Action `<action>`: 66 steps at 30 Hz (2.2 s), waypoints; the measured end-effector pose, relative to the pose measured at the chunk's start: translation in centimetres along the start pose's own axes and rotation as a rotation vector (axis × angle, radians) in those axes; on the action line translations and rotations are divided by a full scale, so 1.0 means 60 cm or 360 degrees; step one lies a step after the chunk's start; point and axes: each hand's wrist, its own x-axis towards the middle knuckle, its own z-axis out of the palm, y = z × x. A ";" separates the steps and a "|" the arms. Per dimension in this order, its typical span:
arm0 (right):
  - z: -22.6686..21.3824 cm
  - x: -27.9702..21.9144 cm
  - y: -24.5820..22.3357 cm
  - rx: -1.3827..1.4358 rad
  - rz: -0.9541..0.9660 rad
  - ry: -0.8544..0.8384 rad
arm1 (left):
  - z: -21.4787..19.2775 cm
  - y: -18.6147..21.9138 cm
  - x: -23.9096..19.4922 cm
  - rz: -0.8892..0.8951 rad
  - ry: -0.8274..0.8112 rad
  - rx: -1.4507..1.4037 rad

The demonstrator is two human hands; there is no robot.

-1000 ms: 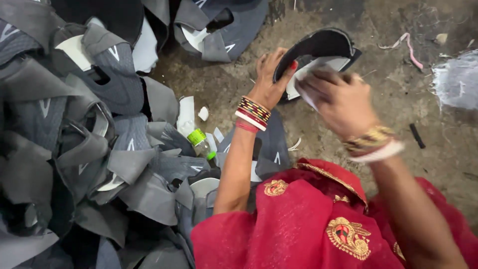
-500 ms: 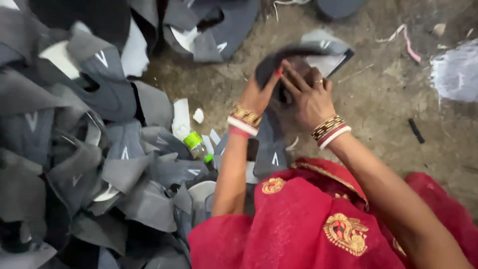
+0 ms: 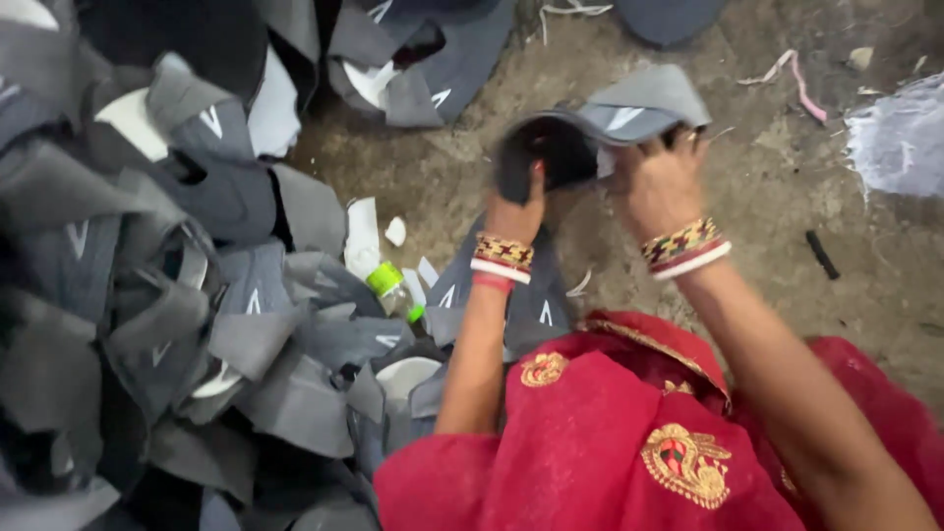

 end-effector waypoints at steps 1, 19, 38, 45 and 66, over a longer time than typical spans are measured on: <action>-0.011 0.008 -0.011 0.0233 0.0019 0.0025 | 0.009 -0.030 -0.010 -0.0083 0.0029 0.0038; 0.014 0.058 -0.124 0.0630 0.0096 -0.0370 | 0.051 -0.074 -0.032 -0.0429 0.0268 -0.0119; -0.040 -0.033 -0.120 0.0075 -0.0133 -0.0304 | 0.035 -0.043 -0.013 -0.0957 0.0312 0.0033; -0.049 0.060 -0.126 0.0565 0.0097 -0.0477 | 0.033 -0.080 -0.033 -0.0388 0.0308 -0.0011; -0.019 0.007 -0.015 0.0361 -0.0011 -0.0210 | -0.010 0.132 0.035 0.0476 -0.0109 0.0207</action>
